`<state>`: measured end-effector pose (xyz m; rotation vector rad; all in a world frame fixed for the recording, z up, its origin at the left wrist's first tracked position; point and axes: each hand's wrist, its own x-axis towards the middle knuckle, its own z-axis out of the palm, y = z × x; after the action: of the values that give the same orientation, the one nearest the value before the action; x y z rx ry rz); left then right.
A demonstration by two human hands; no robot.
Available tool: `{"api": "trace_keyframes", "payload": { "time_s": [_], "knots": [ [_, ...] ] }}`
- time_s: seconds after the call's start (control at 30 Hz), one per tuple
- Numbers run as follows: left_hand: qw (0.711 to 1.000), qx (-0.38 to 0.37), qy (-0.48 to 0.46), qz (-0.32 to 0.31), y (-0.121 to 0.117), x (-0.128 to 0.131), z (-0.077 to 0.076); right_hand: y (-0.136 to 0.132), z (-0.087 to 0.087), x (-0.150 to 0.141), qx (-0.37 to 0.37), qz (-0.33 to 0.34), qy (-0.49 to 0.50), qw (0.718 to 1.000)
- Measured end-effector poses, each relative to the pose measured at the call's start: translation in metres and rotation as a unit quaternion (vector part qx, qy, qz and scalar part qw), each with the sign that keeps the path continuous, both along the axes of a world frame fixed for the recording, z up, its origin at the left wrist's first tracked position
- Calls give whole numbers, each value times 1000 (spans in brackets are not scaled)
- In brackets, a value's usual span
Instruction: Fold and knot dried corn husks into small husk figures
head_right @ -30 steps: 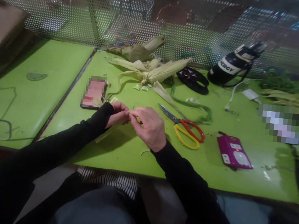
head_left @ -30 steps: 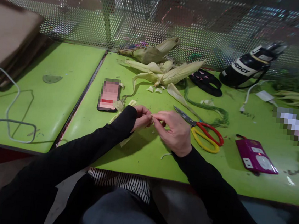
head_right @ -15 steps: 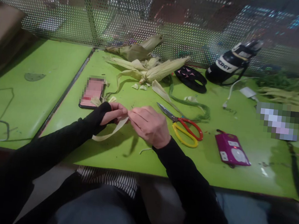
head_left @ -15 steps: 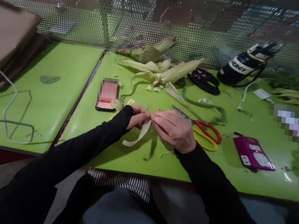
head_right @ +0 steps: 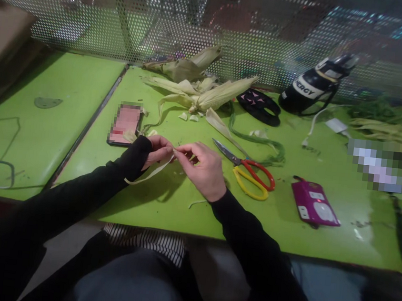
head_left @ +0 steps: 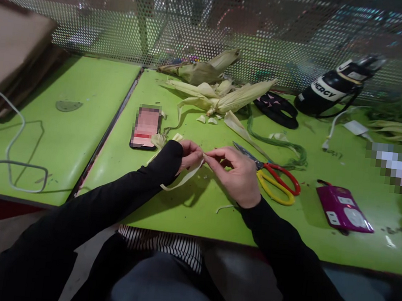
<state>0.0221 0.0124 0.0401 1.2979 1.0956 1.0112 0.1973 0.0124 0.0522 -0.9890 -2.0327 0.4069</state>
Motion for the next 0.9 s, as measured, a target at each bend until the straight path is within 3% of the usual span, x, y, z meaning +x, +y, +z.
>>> {"api": "trace_keyframes", "payload": {
  "time_s": [0.17, 0.57, 0.77, 0.9],
  "knots": [
    [998, 45, 42, 8, 0, 0, -3, -2, -1, -1, 14, -17, -5, 1000],
    [996, 59, 68, -1, -1, 1, -3, -6, -3, -6, 35, -34, -6, 999],
    [999, -15, 31, 6, -2, 2, 12, -1, -4, 2, 158, 5, -107, 982],
    [999, -37, 19, -4, -2, -2, 19, 1, -4, 7, 180, 16, -141, 973]
  ]
}}
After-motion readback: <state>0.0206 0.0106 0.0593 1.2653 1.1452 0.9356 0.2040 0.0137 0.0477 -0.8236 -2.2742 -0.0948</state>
